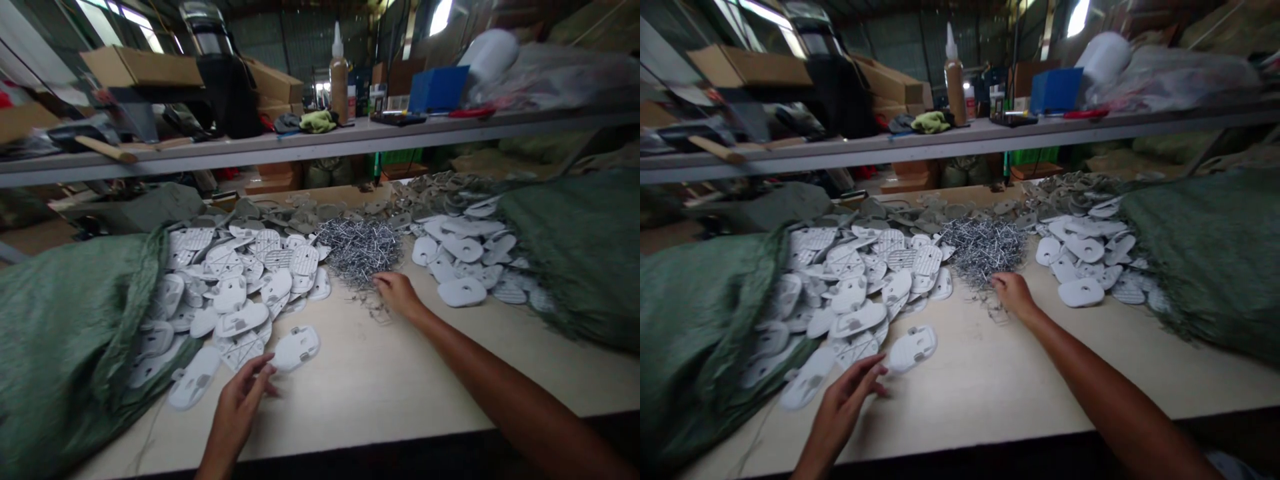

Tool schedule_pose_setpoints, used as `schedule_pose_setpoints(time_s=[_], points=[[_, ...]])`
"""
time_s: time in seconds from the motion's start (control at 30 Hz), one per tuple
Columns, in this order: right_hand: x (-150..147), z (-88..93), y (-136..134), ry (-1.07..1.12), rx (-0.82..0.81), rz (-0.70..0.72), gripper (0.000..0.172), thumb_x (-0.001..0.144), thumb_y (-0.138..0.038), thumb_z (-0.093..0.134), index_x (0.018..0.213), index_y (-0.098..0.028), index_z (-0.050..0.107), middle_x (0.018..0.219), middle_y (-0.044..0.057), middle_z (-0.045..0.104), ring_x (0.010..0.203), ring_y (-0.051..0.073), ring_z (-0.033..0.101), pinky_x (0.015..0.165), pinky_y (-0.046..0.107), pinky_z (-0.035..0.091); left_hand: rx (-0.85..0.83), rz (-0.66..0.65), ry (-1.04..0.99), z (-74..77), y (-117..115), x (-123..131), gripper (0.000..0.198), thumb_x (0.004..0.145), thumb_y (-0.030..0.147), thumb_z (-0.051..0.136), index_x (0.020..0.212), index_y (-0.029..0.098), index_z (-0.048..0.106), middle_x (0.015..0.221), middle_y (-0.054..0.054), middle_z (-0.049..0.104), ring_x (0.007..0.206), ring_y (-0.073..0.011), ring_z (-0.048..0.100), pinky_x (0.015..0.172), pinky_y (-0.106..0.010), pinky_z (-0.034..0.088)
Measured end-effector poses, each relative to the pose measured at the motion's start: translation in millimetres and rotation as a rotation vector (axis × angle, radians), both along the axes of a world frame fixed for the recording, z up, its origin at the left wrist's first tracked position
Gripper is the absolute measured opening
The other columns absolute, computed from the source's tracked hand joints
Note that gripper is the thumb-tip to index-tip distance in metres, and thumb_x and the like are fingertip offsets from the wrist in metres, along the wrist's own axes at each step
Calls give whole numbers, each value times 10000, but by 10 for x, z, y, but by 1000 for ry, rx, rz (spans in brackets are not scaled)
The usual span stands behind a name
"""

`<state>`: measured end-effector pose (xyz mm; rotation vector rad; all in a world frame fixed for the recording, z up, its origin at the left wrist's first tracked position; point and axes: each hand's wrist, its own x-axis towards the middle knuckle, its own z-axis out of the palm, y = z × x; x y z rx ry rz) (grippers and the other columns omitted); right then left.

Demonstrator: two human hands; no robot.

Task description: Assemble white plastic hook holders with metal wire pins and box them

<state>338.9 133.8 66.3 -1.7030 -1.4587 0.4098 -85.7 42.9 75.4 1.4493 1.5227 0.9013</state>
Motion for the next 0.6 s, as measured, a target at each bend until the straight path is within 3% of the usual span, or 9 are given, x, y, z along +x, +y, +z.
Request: schedule_pose_setpoints(time_s=[0.23, 0.3, 0.43, 0.6], points=[[63, 50, -173, -21, -13, 33, 302, 869, -244, 610, 1037, -205, 858, 1055, 117, 847, 999, 310, 784, 975, 438, 583, 98, 117, -40, 167, 96, -150, 583, 882, 601, 766, 1260, 158, 741, 1022, -93, 803, 716, -235, 782, 731, -360, 611], [122, -10, -209, -24, -18, -15, 353, 905, -302, 557, 1054, -174, 850, 1020, 156, 839, 962, 345, 783, 947, 499, 593, 130, 160, -70, 163, 134, -231, 577, 869, 565, 783, 1264, 148, 733, 989, -81, 790, 681, -212, 764, 697, -338, 602], [236, -165, -312, -184, 52, 181, 408, 928, -419, 558, 1135, -212, 841, 1206, 151, 816, 1123, 358, 766, 1041, 519, 582, 193, 291, -63, 133, 175, -432, 572, 855, 522, 800, 1273, 139, 726, 905, -51, 744, 620, -179, 725, 602, -294, 568], [258, -189, -624, -164, 108, 120, 367, 942, -522, 605, 1114, -285, 825, 1285, 122, 791, 1198, 379, 745, 1031, 562, 600, 233, 335, 20, 142, 274, -619, 567, 852, 498, 806, 1292, 153, 713, 836, -7, 682, 537, -143, 672, 482, -229, 482]])
